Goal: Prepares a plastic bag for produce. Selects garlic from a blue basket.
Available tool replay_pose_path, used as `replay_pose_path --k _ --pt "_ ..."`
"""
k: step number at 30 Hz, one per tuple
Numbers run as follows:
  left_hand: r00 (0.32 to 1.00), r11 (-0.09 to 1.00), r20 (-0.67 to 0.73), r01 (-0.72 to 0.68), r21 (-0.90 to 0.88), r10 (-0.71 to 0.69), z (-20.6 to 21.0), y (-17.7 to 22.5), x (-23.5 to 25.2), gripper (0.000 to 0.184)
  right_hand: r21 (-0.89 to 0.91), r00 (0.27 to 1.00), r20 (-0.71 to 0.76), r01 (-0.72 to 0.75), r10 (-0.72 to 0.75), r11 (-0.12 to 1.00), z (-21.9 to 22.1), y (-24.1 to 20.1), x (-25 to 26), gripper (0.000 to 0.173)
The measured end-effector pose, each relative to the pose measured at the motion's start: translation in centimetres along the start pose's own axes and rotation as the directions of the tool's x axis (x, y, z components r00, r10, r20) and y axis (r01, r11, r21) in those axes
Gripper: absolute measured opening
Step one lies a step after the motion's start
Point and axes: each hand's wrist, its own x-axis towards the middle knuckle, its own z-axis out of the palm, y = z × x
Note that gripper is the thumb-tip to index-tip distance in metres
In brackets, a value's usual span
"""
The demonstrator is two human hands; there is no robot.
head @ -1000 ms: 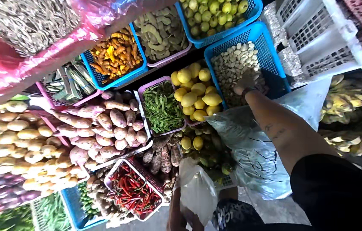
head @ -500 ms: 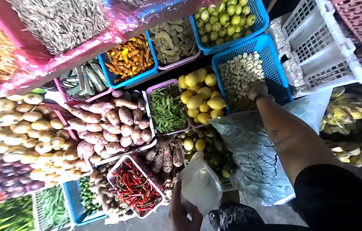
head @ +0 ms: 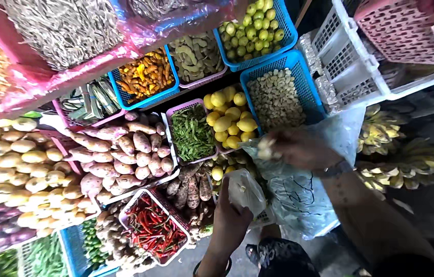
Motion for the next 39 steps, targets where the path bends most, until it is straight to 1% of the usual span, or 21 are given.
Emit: replay_pose_path --k 1,3,5,7,8,10,12,13,14,15,17,19,20,23,25,27,29,31,34,37,39 --pt "1.0 1.0 0.001 -0.004 0.009 0.004 -0.1 0.2 0.0 0.102 -0.096 0.992 0.124 0.011 0.001 0.995 2.6 0.3 -0.9 0.025" --pt "1.0 0.999 -0.018 -0.015 0.036 0.015 -0.5 0.4 -0.4 0.103 -0.361 0.944 0.316 0.032 0.09 0.932 6.0 1.5 -1.5 0.036" --pt "0.998 0.996 -0.053 -0.026 0.087 0.031 -1.3 0.0 -1.5 0.102 -0.536 0.911 0.372 0.054 0.178 0.842 7.7 1.9 -1.6 0.049" --pt "0.995 0.992 -0.088 -0.044 0.116 0.055 -2.0 -0.8 -2.8 0.1 -0.55 0.907 0.383 0.073 0.173 0.832 7.6 1.7 -1.4 0.048" --pt "0.992 0.992 -0.105 -0.061 0.113 0.073 -2.3 -1.4 -3.5 0.098 -0.49 0.914 0.387 0.09 0.124 0.867 7.0 1.5 -1.2 0.044" --pt "0.987 0.993 -0.134 -0.075 0.091 0.087 -2.5 -2.5 -4.7 0.096 -0.292 0.952 0.305 0.1 -0.007 0.951 4.5 0.9 0.3 0.028" --pt "0.982 0.993 -0.168 -0.075 0.09 0.089 -2.5 -3.2 -5.8 0.093 -0.235 0.999 -0.014 0.035 -0.04 0.971 0.6 1.0 4.2 0.028" --pt "0.977 0.992 -0.191 -0.076 0.096 0.093 -2.5 -3.4 -6.4 0.091 -0.263 0.977 -0.213 -0.03 -0.028 0.964 -2.0 2.0 7.3 0.03" --pt "0.972 0.991 -0.21 -0.083 0.104 0.103 -2.4 -3.6 -6.9 0.088 -0.332 0.92 -0.392 -0.13 -0.011 0.934 -4.9 3.5 10.7 0.033" --pt "0.966 0.989 -0.23 -0.094 0.112 0.118 -2.2 -3.8 -7.5 0.086 -0.432 0.856 -0.517 -0.263 0.002 0.863 -7.5 5.1 13.8 0.038" --pt "0.962 0.987 -0.235 -0.114 0.113 0.138 -2.3 -3.8 -8.4 0.083 -0.585 0.787 -0.615 -0.496 0.048 0.641 -10.6 7.7 17.8 0.058" --pt "0.965 0.989 -0.23 -0.11 0.097 0.129 -2.5 -3.8 -9.0 0.082 -0.658 0.762 -0.638 -0.615 0.113 0.435 -10.9 9.5 20.0 0.078" --pt "0.965 0.992 -0.236 -0.093 0.091 0.112 -2.7 -3.8 -9.3 0.082 -0.674 0.757 -0.645 -0.629 0.107 0.386 -10.3 10.3 20.6 0.084" --pt "0.96 0.995 -0.27 -0.053 0.079 0.072 -3.2 -4.2 -10.0 0.084 -0.72 0.763 -0.646 -0.618 0.02 0.317 -8.2 11.2 20.5 0.092" --pt "0.954 0.995 -0.294 -0.035 0.091 0.06 -3.6 -4.3 -10.0 0.085 -0.777 0.803 -0.594 -0.561 -0.04 0.284 -7.7 11.0 20.5 0.092" --pt "0.95 0.994 -0.307 -0.02 0.104 0.051 -3.8 -4.5 -10.1 0.084 -0.85 0.869 -0.49 -0.462 -0.061 0.252 -8.3 11.6 20.9 0.087" --pt "0.949 0.993 -0.312 -0.018 0.113 0.053 -3.9 -4.7 -10.2 0.084 -0.884 0.902 -0.43 -0.417 -0.021 0.211 -8.9 11.9 21.2 0.088" --pt "0.944 0.992 -0.324 -0.03 0.119 0.067 -3.9 -5.0 -10.1 0.084 -0.887 0.901 -0.432 -0.416 -0.039 0.2 -9.0 12.0 21.3 0.08" --pt "0.937 0.991 -0.338 -0.049 0.127 0.09 -3.8 -4.8 -10.0 0.083 -0.887 0.898 -0.436 -0.419 -0.055 0.197 -8.6 12.1 20.8 0.059" --pt "0.936 0.986 -0.332 -0.068 0.155 0.116 -3.7 -4.7 -9.6 0.082 -0.882 0.893 -0.446 -0.427 -0.058 0.202 -8.5 11.9 20.9 0.047" --pt "0.939 0.984 -0.315 -0.097 0.15 0.141 -3.6 -4.5 -9.3 0.083 -0.868 0.887 -0.457 -0.43 -0.063 0.248 -8.5 11.8 20.8 0.043"
